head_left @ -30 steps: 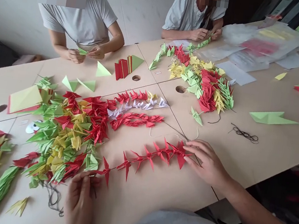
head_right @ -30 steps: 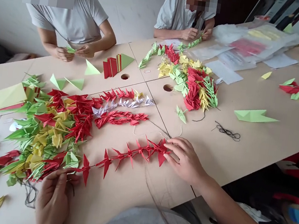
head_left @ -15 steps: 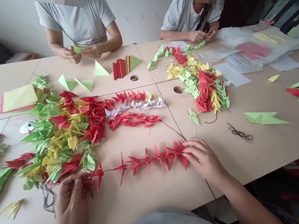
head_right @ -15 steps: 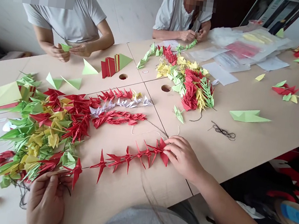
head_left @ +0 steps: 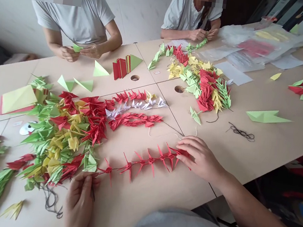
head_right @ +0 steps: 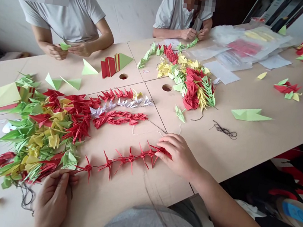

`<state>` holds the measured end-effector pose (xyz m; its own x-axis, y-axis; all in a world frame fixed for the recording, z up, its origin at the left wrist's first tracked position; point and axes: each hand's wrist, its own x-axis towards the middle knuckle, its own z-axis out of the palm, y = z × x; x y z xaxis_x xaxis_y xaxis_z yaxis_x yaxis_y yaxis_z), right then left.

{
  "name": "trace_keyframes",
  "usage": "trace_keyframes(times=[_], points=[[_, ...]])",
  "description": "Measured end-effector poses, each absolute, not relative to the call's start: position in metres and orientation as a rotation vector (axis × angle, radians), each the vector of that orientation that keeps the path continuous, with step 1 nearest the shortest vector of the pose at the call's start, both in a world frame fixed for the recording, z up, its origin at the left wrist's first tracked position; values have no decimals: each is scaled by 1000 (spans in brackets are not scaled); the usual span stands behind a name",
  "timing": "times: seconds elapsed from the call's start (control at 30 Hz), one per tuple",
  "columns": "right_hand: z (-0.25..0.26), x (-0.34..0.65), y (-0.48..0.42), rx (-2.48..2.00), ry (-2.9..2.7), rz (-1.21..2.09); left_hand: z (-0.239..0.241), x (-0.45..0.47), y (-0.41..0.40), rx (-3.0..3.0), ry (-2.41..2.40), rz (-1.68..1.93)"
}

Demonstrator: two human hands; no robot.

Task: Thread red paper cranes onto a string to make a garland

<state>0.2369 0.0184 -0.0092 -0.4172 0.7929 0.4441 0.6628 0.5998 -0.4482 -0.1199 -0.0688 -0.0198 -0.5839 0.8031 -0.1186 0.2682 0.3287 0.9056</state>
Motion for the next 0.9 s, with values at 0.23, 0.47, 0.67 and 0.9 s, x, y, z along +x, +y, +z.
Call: trace_keyframes(times=[0.23,0.47,0.67,0.9], points=[[-6,233,20,-1154,-2217,264,-29,-126,-71,925,1947,1252],[-3,217,17,-1048,-2267,249,-32,-126,-71,933,1931,1279],[2,212,18,-1054,-2294,158,-36,-126,-72,891,1876,1311],[6,191,18,-1051,-2458,179,-36,-125,-74,940,1846,1309]])
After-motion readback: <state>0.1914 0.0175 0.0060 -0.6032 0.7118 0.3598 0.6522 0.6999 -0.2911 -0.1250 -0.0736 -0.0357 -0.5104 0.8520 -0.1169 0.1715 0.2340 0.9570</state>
